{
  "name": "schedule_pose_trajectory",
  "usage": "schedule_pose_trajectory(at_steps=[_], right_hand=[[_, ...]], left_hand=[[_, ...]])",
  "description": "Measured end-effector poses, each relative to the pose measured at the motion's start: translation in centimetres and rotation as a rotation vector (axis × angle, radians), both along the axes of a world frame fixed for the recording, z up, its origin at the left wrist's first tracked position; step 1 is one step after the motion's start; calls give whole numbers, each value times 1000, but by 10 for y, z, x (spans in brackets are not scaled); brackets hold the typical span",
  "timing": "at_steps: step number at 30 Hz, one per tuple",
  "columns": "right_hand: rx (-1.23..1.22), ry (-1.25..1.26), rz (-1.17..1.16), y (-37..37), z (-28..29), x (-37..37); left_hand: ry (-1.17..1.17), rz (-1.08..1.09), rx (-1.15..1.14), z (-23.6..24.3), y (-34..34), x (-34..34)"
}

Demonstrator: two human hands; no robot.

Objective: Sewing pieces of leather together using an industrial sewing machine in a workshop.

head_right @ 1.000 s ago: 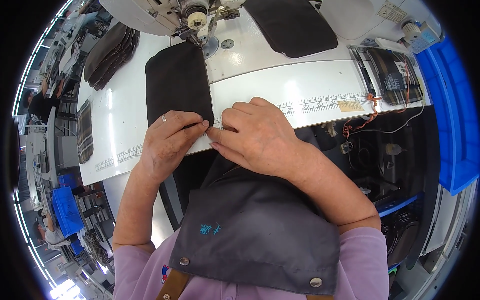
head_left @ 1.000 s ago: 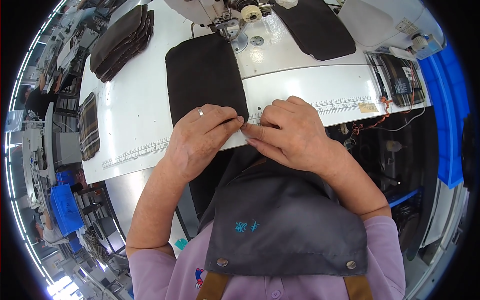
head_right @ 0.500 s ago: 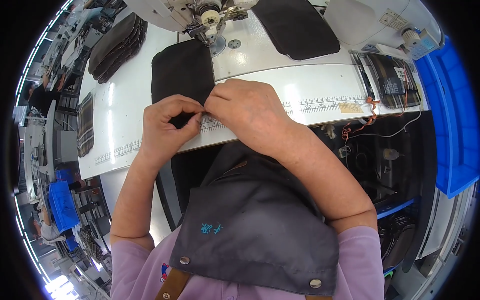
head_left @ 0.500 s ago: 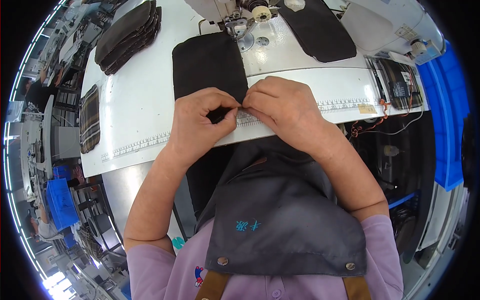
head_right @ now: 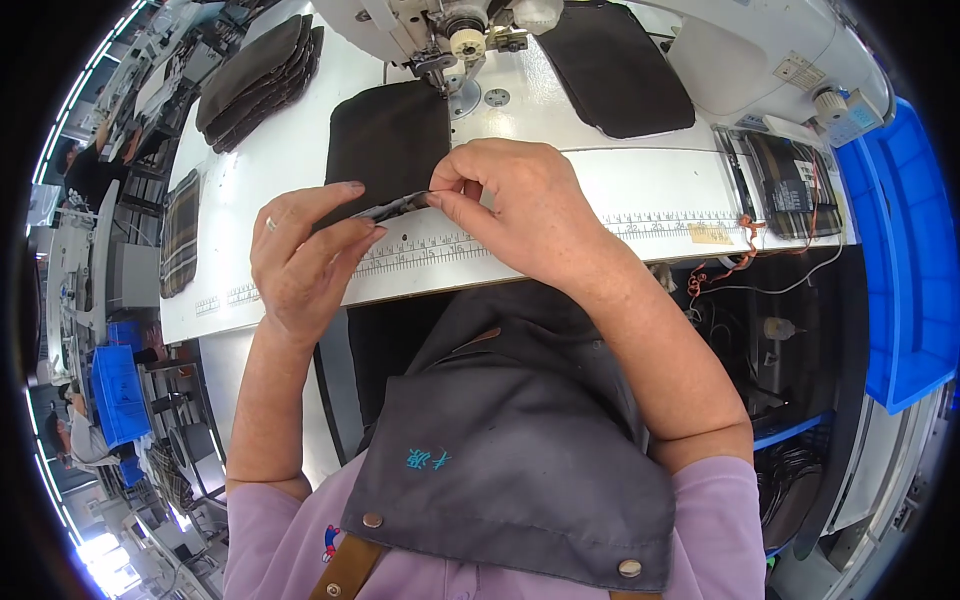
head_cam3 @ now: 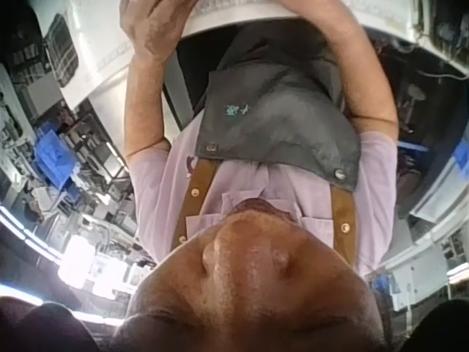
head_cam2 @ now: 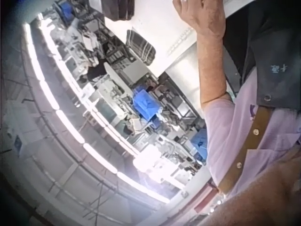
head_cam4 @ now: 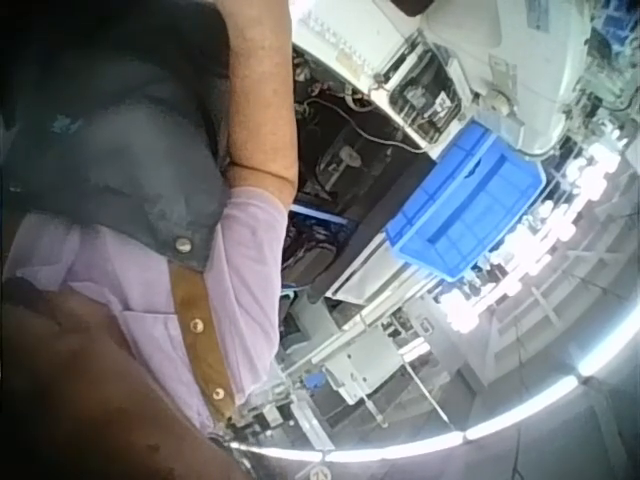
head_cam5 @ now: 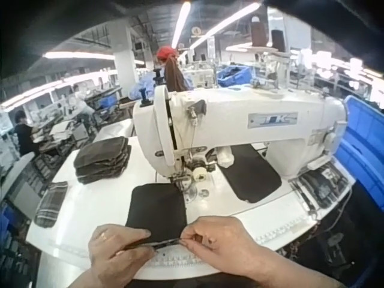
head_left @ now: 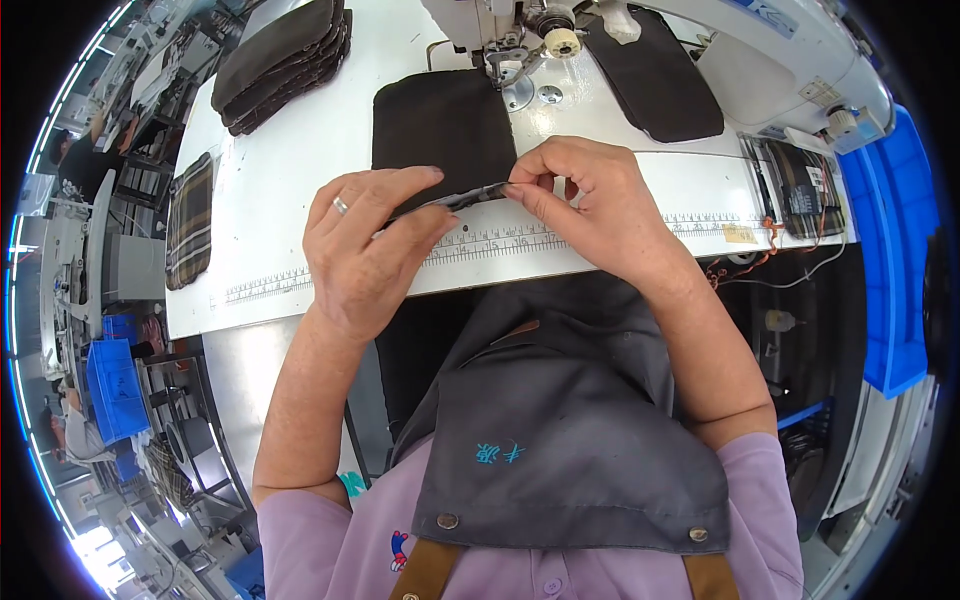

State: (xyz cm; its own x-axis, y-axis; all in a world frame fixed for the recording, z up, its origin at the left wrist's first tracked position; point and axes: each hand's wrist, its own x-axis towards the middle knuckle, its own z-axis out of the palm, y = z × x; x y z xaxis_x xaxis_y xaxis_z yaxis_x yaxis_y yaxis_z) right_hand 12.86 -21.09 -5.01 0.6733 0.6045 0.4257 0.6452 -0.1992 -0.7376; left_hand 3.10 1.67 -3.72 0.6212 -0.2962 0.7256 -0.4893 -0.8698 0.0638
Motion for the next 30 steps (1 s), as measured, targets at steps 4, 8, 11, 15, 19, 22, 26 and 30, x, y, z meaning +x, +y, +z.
schedule_pose_trajectory(at_steps=[4,8,11,15,19,22,26,30], right_hand=[[30,-54,-7,0,1,0],[49,-342,-3,-4,-4,3],[-2,-527,31,-8,-14,-1],[-104,-584,65,-10,-24,-5],[-178,-543,110,-15,-22,-3],[-123,-528,120,-18,-22,-3],[-136,-475,142,-25,-17,-4],[-167,-381,154,-29,-14,-4]], left_hand=[[82,12,-17,4,-4,3],[126,-103,-20,7,-2,1],[139,-163,100,-5,3,-3],[213,-213,165,-23,10,-8],[304,-152,126,-6,-3,-4],[384,-149,202,1,-10,4],[411,-320,62,-15,-14,18],[494,-373,-67,-25,-8,22]])
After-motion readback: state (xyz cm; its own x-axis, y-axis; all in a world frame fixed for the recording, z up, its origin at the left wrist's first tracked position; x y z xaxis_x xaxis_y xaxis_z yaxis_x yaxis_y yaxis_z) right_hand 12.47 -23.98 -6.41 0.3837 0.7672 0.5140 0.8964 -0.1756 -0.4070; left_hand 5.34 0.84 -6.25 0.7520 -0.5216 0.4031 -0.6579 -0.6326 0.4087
